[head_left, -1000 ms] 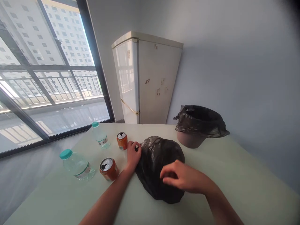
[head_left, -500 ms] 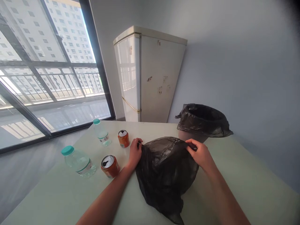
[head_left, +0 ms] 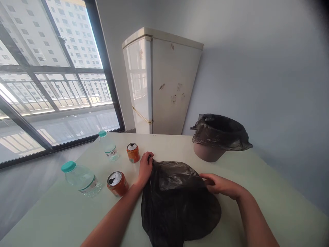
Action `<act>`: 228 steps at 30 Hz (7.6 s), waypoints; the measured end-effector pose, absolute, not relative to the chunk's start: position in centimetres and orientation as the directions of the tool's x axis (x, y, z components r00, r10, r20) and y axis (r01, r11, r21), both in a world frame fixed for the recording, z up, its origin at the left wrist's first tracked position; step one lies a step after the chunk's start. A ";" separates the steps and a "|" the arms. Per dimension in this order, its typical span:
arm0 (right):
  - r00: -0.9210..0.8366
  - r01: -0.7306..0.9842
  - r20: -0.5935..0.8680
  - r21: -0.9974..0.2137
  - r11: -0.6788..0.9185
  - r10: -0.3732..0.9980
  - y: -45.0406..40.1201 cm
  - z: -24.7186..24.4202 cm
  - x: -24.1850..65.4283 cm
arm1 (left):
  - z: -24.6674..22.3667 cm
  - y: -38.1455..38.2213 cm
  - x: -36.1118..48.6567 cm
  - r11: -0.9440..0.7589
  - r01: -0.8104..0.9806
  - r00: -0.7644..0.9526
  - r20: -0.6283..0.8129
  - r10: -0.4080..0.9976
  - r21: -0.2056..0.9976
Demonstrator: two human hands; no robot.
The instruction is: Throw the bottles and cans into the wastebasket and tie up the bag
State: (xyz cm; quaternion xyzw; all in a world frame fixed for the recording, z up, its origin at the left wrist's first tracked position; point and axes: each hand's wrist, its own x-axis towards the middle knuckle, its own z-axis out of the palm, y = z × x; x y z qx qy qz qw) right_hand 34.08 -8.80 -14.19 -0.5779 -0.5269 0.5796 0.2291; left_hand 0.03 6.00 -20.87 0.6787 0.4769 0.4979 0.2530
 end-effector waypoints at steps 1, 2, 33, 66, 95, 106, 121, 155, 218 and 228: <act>-0.286 0.333 -0.430 -0.883 -0.332 0.856 -8.9 -14.0 33.5 | -20.9 6.0 0.0 -0.418 0.396 0.055 0.434 0.899 0.817; -0.340 0.326 -0.421 -0.891 -0.314 0.841 -9.0 -13.8 33.0 | -20.9 6.1 0.1 -0.419 0.397 0.060 0.433 0.899 0.816; -0.283 0.525 0.541 -0.603 0.600 0.792 -8.2 -13.5 22.8 | -16.4 -4.6 5.2 -0.875 0.386 0.416 0.792 0.447 0.291; -0.443 0.375 0.667 -0.469 0.799 0.599 -9.2 -14.1 20.7 | -17.2 -4.4 5.2 -0.930 0.208 0.408 0.838 0.363 0.301; 0.735 -0.298 0.390 -0.548 0.782 0.554 -9.2 -12.0 31.6 | -18.7 -1.8 4.4 -0.545 0.744 0.291 0.547 0.785 0.387; 0.771 0.066 0.280 -0.929 0.364 0.573 -6.8 -13.5 31.6 | -19.1 -1.7 4.8 -0.520 0.758 0.322 0.467 0.823 0.394; -0.210 0.424 0.430 -0.769 0.478 0.878 -8.4 -14.4 21.5 | -19.1 -4.0 6.4 -0.790 0.428 0.399 0.693 0.600 0.438; 0.259 -0.600 0.104 -0.761 0.245 0.960 -7.1 -15.3 23.2 | -18.1 -1.5 3.8 -0.459 0.808 0.274 0.453 0.848 0.371; 0.791 -0.467 -0.079 -0.718 0.516 0.607 -6.3 -13.9 32.5 | -18.5 0.7 3.1 0.660 -0.464 0.769 -0.102 0.632 0.591; 0.306 0.524 0.634 -0.735 0.431 0.710 -7.1 -13.2 27.8 | -18.4 0.6 2.6 0.626 -0.281 0.863 -0.093 0.496 0.727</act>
